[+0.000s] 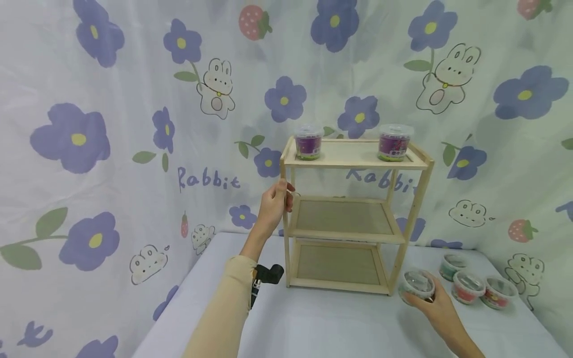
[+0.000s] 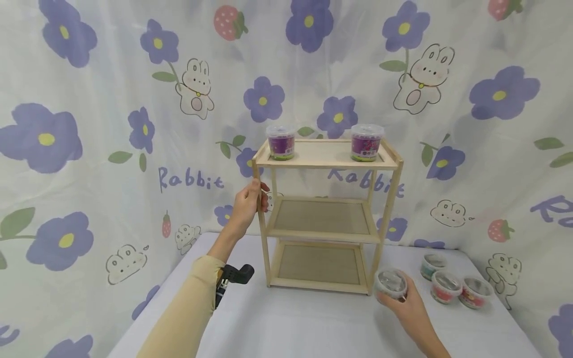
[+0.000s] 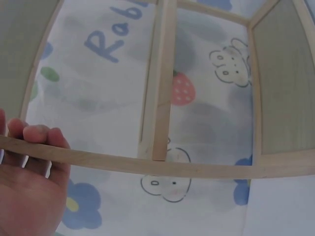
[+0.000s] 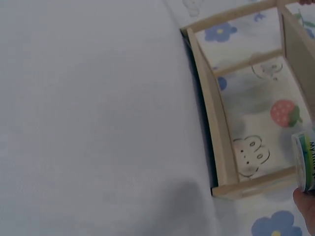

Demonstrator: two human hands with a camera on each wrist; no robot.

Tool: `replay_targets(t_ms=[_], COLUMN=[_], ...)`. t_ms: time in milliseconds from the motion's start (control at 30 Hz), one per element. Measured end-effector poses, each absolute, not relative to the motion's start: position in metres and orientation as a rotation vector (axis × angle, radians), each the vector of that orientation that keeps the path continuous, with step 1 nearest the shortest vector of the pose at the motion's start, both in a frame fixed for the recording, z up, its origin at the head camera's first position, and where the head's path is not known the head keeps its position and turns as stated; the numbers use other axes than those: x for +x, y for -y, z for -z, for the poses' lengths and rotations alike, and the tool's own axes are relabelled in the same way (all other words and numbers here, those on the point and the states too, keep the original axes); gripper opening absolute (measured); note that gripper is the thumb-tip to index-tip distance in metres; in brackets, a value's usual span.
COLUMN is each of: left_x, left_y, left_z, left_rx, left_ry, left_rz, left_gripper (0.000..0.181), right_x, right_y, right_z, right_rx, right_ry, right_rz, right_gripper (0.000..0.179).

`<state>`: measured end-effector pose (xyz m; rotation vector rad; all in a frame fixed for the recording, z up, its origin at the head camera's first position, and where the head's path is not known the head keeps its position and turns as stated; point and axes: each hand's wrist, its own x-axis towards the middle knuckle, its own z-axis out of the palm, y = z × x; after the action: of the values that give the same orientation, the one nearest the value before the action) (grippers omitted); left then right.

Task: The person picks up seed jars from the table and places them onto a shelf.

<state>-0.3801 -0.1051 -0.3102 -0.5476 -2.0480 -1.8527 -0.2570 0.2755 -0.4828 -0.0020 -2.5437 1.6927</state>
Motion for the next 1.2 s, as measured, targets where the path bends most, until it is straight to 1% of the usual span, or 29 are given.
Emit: replay_targets(t_ms=[133,467,667,800,967,1200], left_x=[-0.38,-0.381,-0.381,-0.37,-0.356,-0.358], left_y=[0.105,0.107,0.108,0.107,0.105,0.106], left_z=[0.311,0.31,0.308,0.303,0.295,0.297], left_rx=[-0.552,-0.541,-0.54,-0.557,-0.561,-0.557], left_ry=[2.033,2.041,2.041,2.055,2.048,2.029], left_rz=[1.861,1.853,1.877,1.911,1.909,1.934], left_gripper=[0.045,0.051,0.045,0.042,0.039,0.039], right_x=[-0.256,-0.262,-0.272,-0.277,-0.292,-0.326], right_y=[-0.255,-0.21,-0.19,-0.177,-0.153,-0.113], right_z=[0.475,0.442,0.413,0.397,0.38,0.36], right_rx=[0.056,0.229,0.34,0.379,0.394,0.376], right_ry=[2.535,2.496,2.425,2.381,2.348,2.349], right_rz=[-1.685,-1.599,-1.632,-1.633,-1.687,-1.647], right_gripper=[0.085,0.08,0.078,0.077,0.08,0.081])
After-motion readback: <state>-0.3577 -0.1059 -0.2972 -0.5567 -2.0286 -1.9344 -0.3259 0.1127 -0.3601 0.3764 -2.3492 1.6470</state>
